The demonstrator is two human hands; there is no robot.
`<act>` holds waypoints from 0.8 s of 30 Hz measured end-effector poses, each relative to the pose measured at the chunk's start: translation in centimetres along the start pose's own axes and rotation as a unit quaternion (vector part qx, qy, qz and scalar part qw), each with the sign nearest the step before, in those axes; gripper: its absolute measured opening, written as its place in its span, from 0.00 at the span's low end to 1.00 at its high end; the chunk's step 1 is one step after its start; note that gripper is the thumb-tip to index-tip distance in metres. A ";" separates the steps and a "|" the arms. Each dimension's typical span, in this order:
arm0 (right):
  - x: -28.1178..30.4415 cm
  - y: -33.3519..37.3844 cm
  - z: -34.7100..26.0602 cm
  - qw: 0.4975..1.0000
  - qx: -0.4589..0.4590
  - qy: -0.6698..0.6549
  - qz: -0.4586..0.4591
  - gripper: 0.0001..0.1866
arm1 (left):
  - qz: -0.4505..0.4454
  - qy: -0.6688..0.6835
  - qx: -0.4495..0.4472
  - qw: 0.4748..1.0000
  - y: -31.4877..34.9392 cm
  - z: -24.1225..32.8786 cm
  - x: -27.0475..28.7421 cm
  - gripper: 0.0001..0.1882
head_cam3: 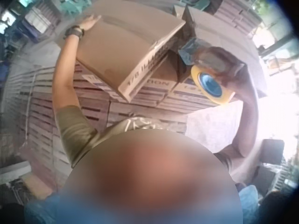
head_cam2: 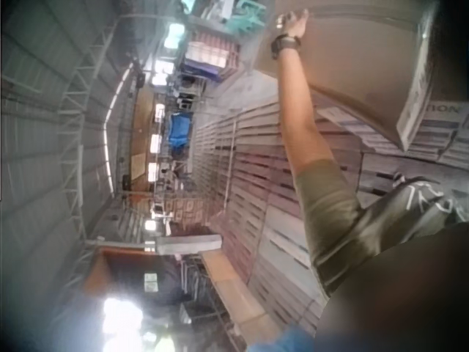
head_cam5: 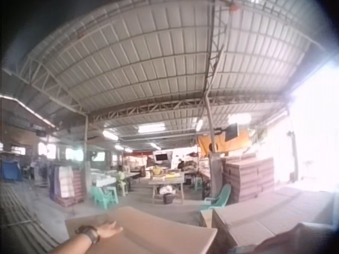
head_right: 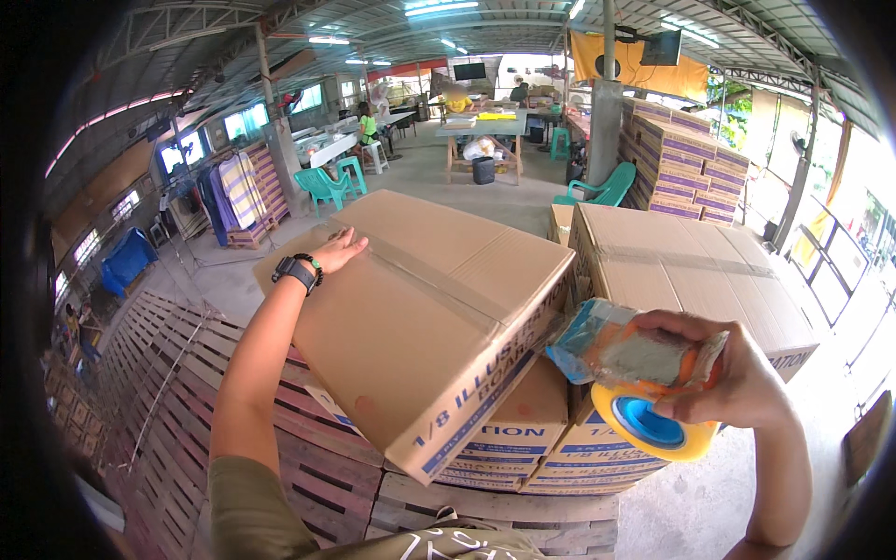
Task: The person folds the flaps of a cardboard box and secures them with packing tape using a handheld tape dispenser. The person repeats this process on a second box, applying tape along the seams and pressing the flaps down to seal the boxes.
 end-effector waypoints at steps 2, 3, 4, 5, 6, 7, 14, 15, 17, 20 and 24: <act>0.0 0.4 1.1 0.999 0.031 0.018 -0.008 0.37 | 0.000 -0.004 -0.013 1.000 1.5 1.9 -0.9 0.51; 0.1 0.6 1.3 0.999 0.043 0.027 -0.017 0.36 | 0.002 -0.007 -0.016 1.000 1.8 2.4 -1.4 0.50; 0.3 0.7 2.0 0.999 0.037 0.032 -0.017 0.36 | -0.002 -0.012 -0.020 1.000 2.4 3.6 -2.1 0.50; 0.4 0.9 2.7 0.999 0.034 0.039 -0.016 0.36 | -0.004 -0.017 -0.025 1.000 3.2 5.0 -2.4 0.50; 0.6 1.2 3.3 0.998 0.031 0.046 -0.016 0.36 | -0.005 -0.022 -0.030 0.999 4.0 6.2 -2.9 0.50; 0.7 1.6 3.4 0.997 0.034 0.064 -0.010 0.36 | -0.012 -0.028 -0.035 0.999 4.8 7.2 -3.4 0.51; 0.3 2.9 6.1 0.995 0.053 0.082 -0.024 0.35 | -0.074 -0.033 -0.064 0.995 8.6 13.3 -7.0 0.50; 0.1 2.9 6.2 0.991 0.089 0.096 -0.017 0.34 | -0.082 -0.035 -0.069 0.994 9.0 13.9 -7.6 0.50; 0.0 3.0 6.7 0.993 0.074 0.092 -0.024 0.34 | -0.086 -0.051 -0.077 0.992 9.6 14.7 -8.1 0.50; -0.3 3.2 7.2 0.995 0.052 0.085 -0.032 0.34 | -0.089 -0.069 -0.084 0.990 10.0 15.4 -8.6 0.51; -0.7 3.1 8.6 0.993 0.070 0.089 -0.027 0.35 | -0.084 -0.063 -0.094 0.990 10.7 16.5 -9.2 0.51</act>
Point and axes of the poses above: each hand's wrist, its own y-axis away from the middle knuckle, its own x-axis out of the back of the hand, z = x × y, the point moved 10 cm from there along -y, towards the middle knuckle, and after that the axes turned 12 degrees about y, right-handed, at the moved point
